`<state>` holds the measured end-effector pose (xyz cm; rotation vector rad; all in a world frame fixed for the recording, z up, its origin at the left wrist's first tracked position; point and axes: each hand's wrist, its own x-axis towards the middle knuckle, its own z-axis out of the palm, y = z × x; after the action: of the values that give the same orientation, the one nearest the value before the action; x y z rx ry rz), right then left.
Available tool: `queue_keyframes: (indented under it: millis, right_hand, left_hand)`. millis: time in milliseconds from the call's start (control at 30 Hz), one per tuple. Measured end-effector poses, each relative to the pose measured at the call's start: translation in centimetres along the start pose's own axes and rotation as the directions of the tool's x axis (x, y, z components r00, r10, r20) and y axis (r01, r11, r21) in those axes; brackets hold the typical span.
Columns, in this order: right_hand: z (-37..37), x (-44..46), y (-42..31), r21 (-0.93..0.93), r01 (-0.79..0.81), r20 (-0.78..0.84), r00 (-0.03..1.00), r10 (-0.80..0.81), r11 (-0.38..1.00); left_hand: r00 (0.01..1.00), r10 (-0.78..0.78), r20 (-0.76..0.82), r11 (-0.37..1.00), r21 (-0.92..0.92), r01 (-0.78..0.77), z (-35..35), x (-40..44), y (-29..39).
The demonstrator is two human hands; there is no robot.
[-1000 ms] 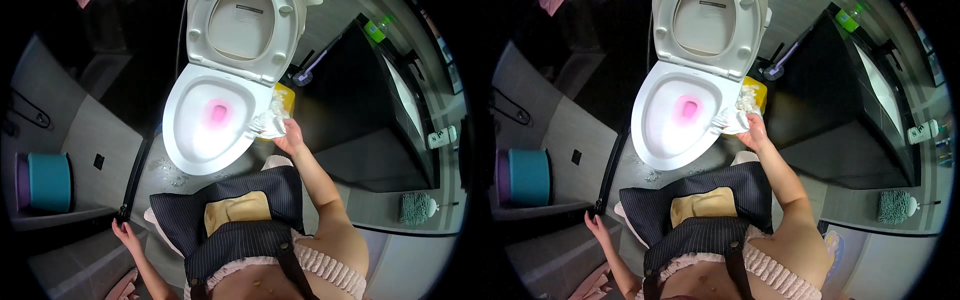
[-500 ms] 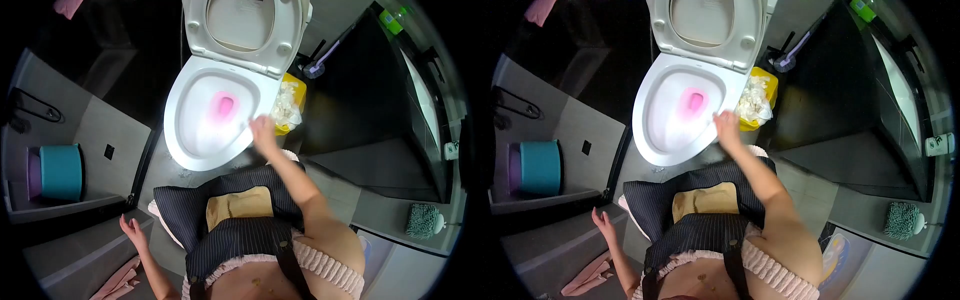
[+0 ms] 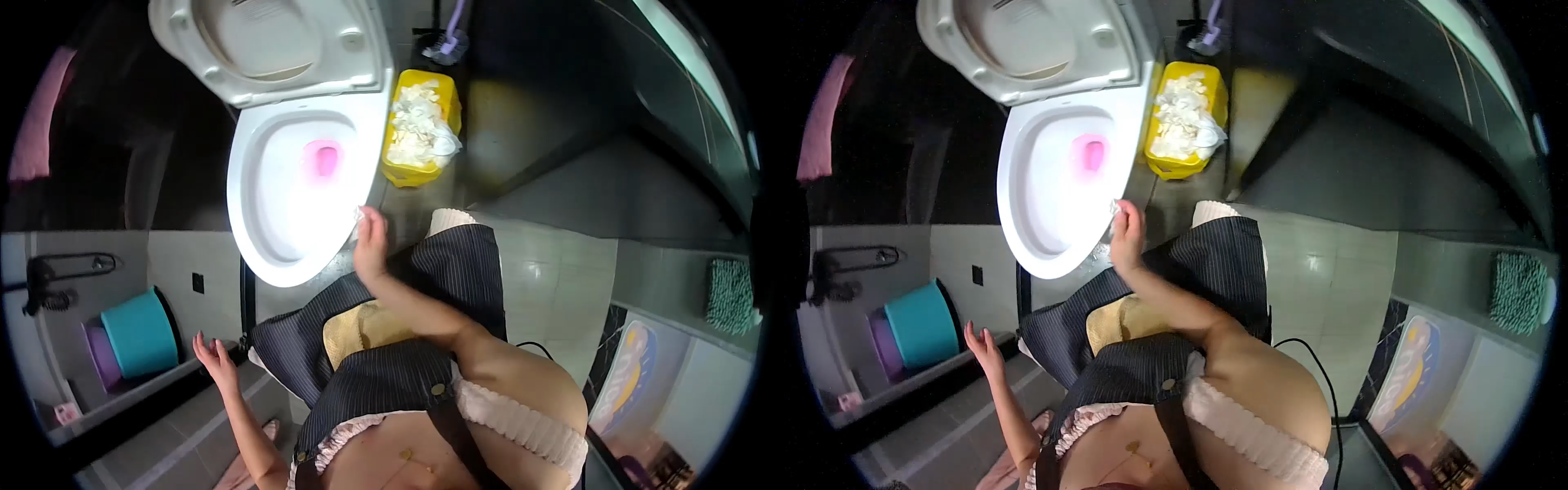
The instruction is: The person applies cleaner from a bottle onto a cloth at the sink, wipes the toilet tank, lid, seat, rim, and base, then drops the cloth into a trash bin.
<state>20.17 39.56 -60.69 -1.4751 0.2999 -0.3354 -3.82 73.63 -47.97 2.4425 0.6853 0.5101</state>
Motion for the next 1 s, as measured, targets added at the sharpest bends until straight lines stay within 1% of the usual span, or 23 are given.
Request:
queue_keyframes:
  millis: [33, 67, 100, 167, 200, 233, 267, 333, 400, 467, 500, 533, 600, 667, 700, 733, 767, 800, 833, 867, 933, 967, 1000]
  right_hand:
    - [1.7, -0.3, 0.9, 0.225, -0.113, -0.066, 0.989, 0.131, 0.968]
    - [2.9, -0.4, 1.8, 0.446, -0.198, -0.1, 0.958, 0.269, 0.873]
    - [3.0, 0.7, 1.8, 0.463, -0.194, -0.12, 0.953, 0.278, 0.865]
    - [3.5, 4.4, 1.8, 0.471, -0.504, -0.108, 0.781, 0.615, 0.723]
    - [4.4, 6.0, 4.7, 0.502, -0.494, -0.133, 0.766, 0.628, 0.709]
    - [4.9, 7.4, 6.9, 0.54, -0.466, -0.138, 0.772, 0.62, 0.7]
    - [5.3, 8.6, 9.2, 0.579, -0.437, -0.141, 0.778, 0.612, 0.689]
    - [6.0, 9.4, 14.9, 0.436, -0.432, -0.209, 0.804, 0.556, 0.789]
    - [6.9, 8.1, 19.7, 0.652, -0.456, -0.159, 0.699, 0.697, 0.605]
    - [8.6, 8.8, 18.1, 0.689, -0.435, -0.131, 0.713, 0.689, 0.581]
    - [8.4, 8.9, 16.4, 0.703, -0.425, -0.116, 0.722, 0.682, 0.57]
    - [7.8, 9.2, 14.4, 0.715, -0.414, -0.106, 0.732, 0.673, 0.563]
    - [5.9, 9.4, 9.8, 0.736, -0.399, -0.088, 0.745, 0.661, 0.547]
    - [3.5, 10.8, 3.3, 0.704, -0.325, -0.101, 0.835, 0.541, 0.632]
    - [3.8, 11.3, 5.4, 0.673, -0.307, -0.088, 0.87, 0.486, 0.673]
    - [3.7, 11.3, 6.7, 0.679, -0.296, -0.1, 0.869, 0.485, 0.671]
    - [3.6, 11.1, 8.3, 0.586, -0.306, -0.112, 0.886, 0.449, 0.751]
    - [3.4, 10.9, 10.5, 0.48, -0.309, -0.119, 0.904, 0.41, 0.821]
    - [4.0, 10.3, 14.5, 0.51, -0.375, -0.106, 0.866, 0.489, 0.775]
    - [5.8, 9.8, 21.6, 0.489, -0.388, -0.149, 0.845, 0.513, 0.781]
    - [6.8, 6.4, 30.3, 0.235, -0.339, -0.265, 0.879, 0.396, 0.911]
    - [7.9, 4.5, 34.6, 0.122, -0.35, -0.363, 0.855, 0.37, 0.929]
    - [6.8, 3.8, 34.9, 0.106, -0.362, -0.364, 0.852, 0.375, 0.926]
  left_hand:
    - [0.999, 0.025, 0.046, 1.0, -0.003, -0.025, 0.3, 0.8, 1.6]
    - [0.994, 0.049, 0.093, 0.999, -0.004, -0.049, 0.4, 1.5, 3.5]
    - [0.989, 0.059, 0.133, 0.998, 0.009, -0.061, 0.5, 2.1, 5.3]
    - [0.977, 0.104, 0.188, 0.993, 0.035, -0.113, 0.7, 2.9, 7.4]
    - [0.97, 0.126, 0.208, 0.989, 0.055, -0.14, 1.0, 3.3, 8.6]
    - [0.954, 0.198, 0.224, 0.965, 0.126, -0.23, 1.0, 3.8, 8.8]
    - [0.959, 0.173, 0.224, 0.975, 0.098, -0.199, 1.3, 3.8, 10.1]
    - [0.948, 0.209, 0.239, 0.963, 0.12, -0.242, 1.1, 4.5, 9.1]
    - [0.947, 0.19, 0.259, 0.967, 0.119, -0.226, 1.1, 4.4, 9.1]
    - [0.93, 0.221, 0.293, 0.949, 0.157, -0.275, 0.9, 4.6, 8.1]
    - [0.936, 0.188, 0.296, 0.961, 0.143, -0.238, 0.9, 4.6, 7.9]
    - [0.933, 0.199, 0.301, 0.957, 0.146, -0.251, 0.8, 5.0, 7.3]
    - [0.94, 0.155, 0.305, 0.957, 0.189, -0.219, -0.5, 5.8, 5.8]
    - [0.941, 0.131, 0.313, 0.96, 0.195, -0.199, -2.6, 7.1, 3.7]
    - [0.948, 0.156, 0.276, 0.951, 0.217, -0.22, -3.6, 8.3, 2.0]
    - [0.954, 0.183, 0.236, 0.94, 0.242, -0.24, -3.6, 9.1, 2.1]
    - [0.968, 0.139, 0.211, 0.944, 0.266, -0.194, -4.2, 9.4, 2.1]
    - [0.968, 0.15, 0.201, 0.932, 0.297, -0.206, -4.3, 9.8, 2.0]
    - [0.966, 0.164, 0.199, 0.928, 0.3, -0.219, -4.2, 9.8, 1.7]
    - [0.966, 0.182, 0.185, 0.926, 0.298, -0.232, -3.5, 10.2, 1.4]
    - [0.964, 0.182, 0.192, 0.93, 0.286, -0.233, -2.2, 9.6, 1.2]
    - [0.957, 0.186, 0.223, 0.929, 0.276, -0.245, -1.3, 9.2, 1.2]
    - [0.957, 0.17, 0.235, 0.932, 0.277, -0.234, -0.5, 8.5, 1.0]
